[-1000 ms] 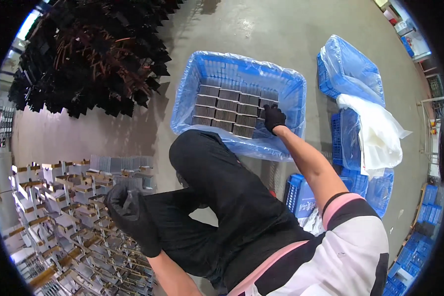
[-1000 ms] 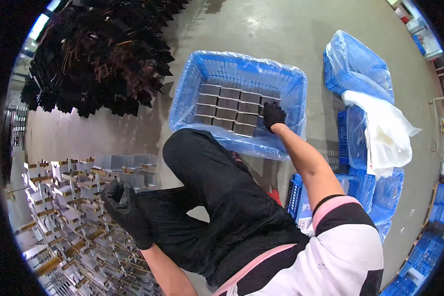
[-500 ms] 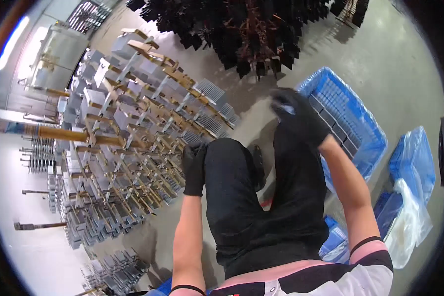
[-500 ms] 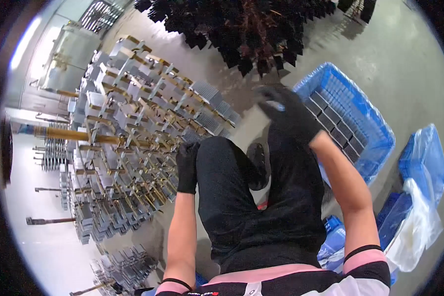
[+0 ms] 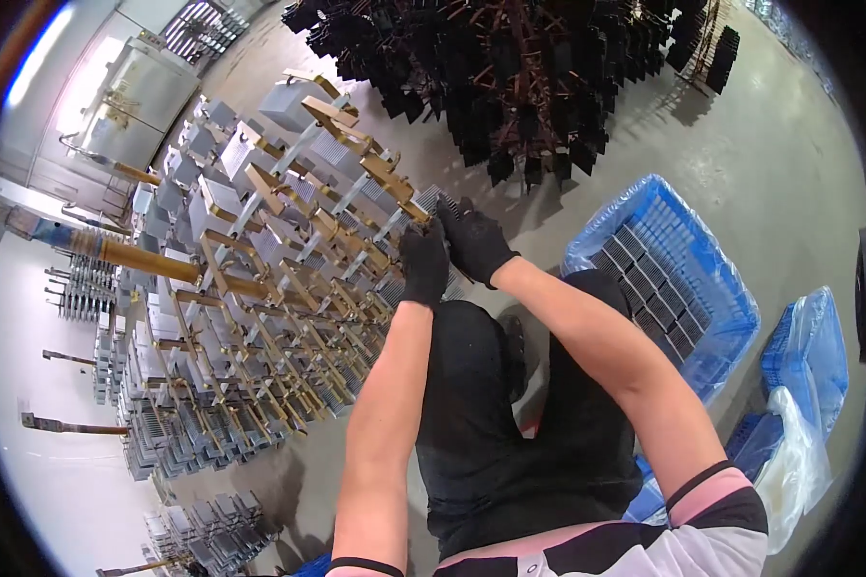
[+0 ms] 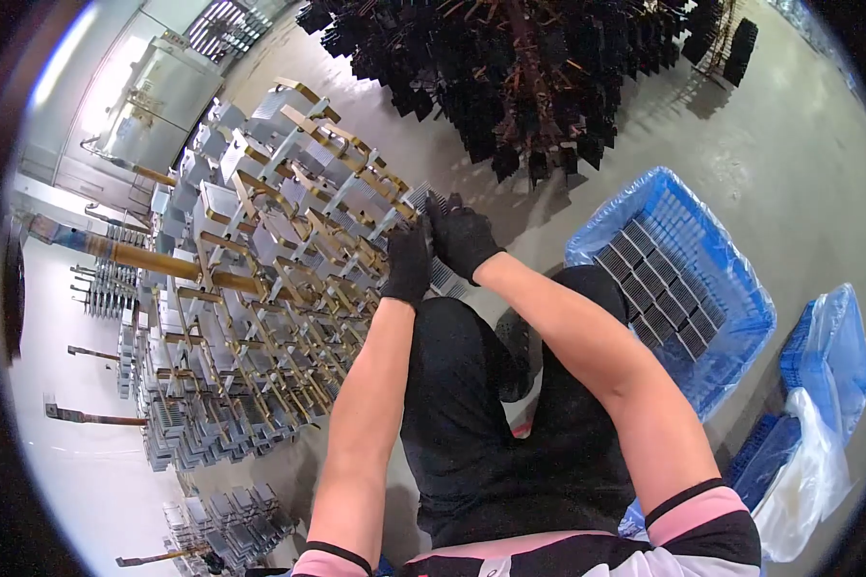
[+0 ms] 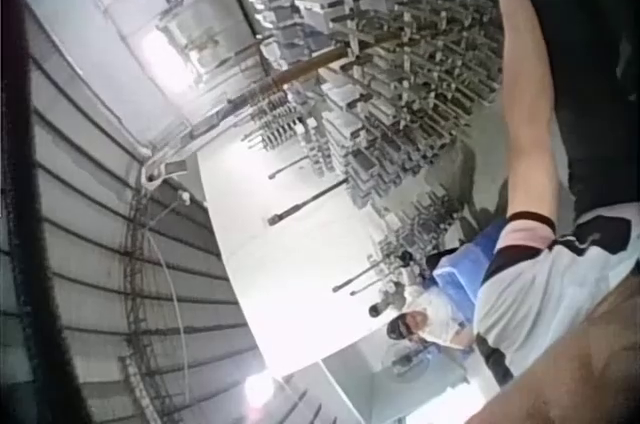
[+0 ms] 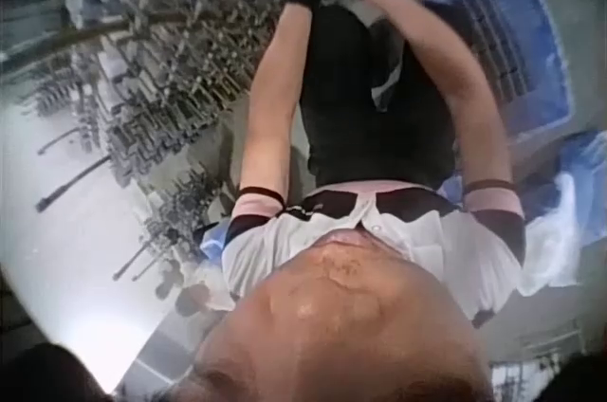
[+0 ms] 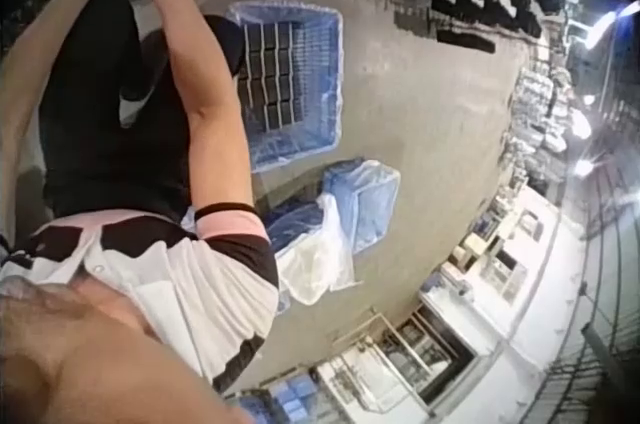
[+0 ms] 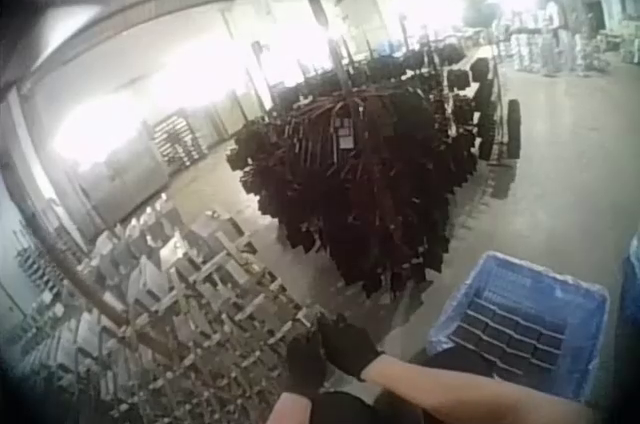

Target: Picking metal heat sink components from a storage rack and arranging them into a blue plastic crate before covering it with a sheet.

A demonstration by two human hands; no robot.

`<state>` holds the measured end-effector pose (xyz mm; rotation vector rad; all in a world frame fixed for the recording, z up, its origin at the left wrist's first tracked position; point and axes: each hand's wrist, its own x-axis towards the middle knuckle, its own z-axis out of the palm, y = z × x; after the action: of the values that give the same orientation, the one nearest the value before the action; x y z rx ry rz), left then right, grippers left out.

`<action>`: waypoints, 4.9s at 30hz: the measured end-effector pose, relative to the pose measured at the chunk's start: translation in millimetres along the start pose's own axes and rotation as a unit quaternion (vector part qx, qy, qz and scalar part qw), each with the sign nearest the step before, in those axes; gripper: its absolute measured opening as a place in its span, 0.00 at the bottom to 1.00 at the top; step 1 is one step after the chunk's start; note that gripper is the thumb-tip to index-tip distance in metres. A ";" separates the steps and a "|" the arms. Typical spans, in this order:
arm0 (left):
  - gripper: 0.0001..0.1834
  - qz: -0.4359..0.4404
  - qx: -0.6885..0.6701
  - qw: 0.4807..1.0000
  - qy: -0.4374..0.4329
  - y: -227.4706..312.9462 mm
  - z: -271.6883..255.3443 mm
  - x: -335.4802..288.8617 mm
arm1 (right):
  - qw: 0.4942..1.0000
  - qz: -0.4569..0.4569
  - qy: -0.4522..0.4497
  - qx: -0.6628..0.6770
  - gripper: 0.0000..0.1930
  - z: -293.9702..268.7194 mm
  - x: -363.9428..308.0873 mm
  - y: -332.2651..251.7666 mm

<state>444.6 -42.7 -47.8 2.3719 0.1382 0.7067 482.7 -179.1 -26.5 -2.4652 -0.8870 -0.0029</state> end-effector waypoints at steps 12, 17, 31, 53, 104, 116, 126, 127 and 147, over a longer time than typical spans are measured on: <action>0.16 -0.101 -0.168 0.980 -0.034 9.9 -2.8 -8.3 | 0.826 0.107 0.027 0.552 0.38 38.6 19.5 72.7; 0.11 -0.022 -0.039 0.984 -0.173 72.4 -68.1 -35.7 | 0.635 0.154 0.106 0.749 0.31 -60.2 2.6 77.0; 0.08 0.119 0.089 0.982 -0.115 152.0 -87.4 -84.0 | 0.907 0.379 0.100 0.153 0.36 -53.1 -383.7 293.1; 0.17 0.086 0.097 0.988 -0.089 144.8 -102.1 -92.0 | 0.873 0.473 -0.071 -0.096 0.28 56.9 -438.1 350.2; 0.33 -0.502 0.035 0.835 0.221 -283.2 -194.3 -367.4 | 0.850 -0.239 -0.470 0.009 0.26 242.7 -155.8 -287.1; 0.30 -0.501 -0.085 0.791 0.341 -258.9 -190.7 -401.3 | 0.855 -0.276 -0.439 0.037 0.26 200.2 -171.6 -313.6; 0.12 -0.445 -0.459 0.649 0.411 -42.4 -207.5 -447.8 | 0.889 -0.202 -0.409 0.043 0.39 115.6 -183.7 -314.2; 0.13 -0.419 -0.422 0.701 0.392 -18.1 -227.9 -444.3 | 0.886 -0.200 -0.414 0.056 0.43 85.0 -183.5 -325.7; 0.33 0.085 0.009 0.991 0.105 117.5 -172.0 -193.3 | 0.928 0.145 0.279 0.199 0.32 -199.6 -239.9 68.9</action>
<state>181.3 -90.6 47.6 2.3412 0.0325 1.0411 368.5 -460.4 73.4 -2.0208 -0.2417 -0.3662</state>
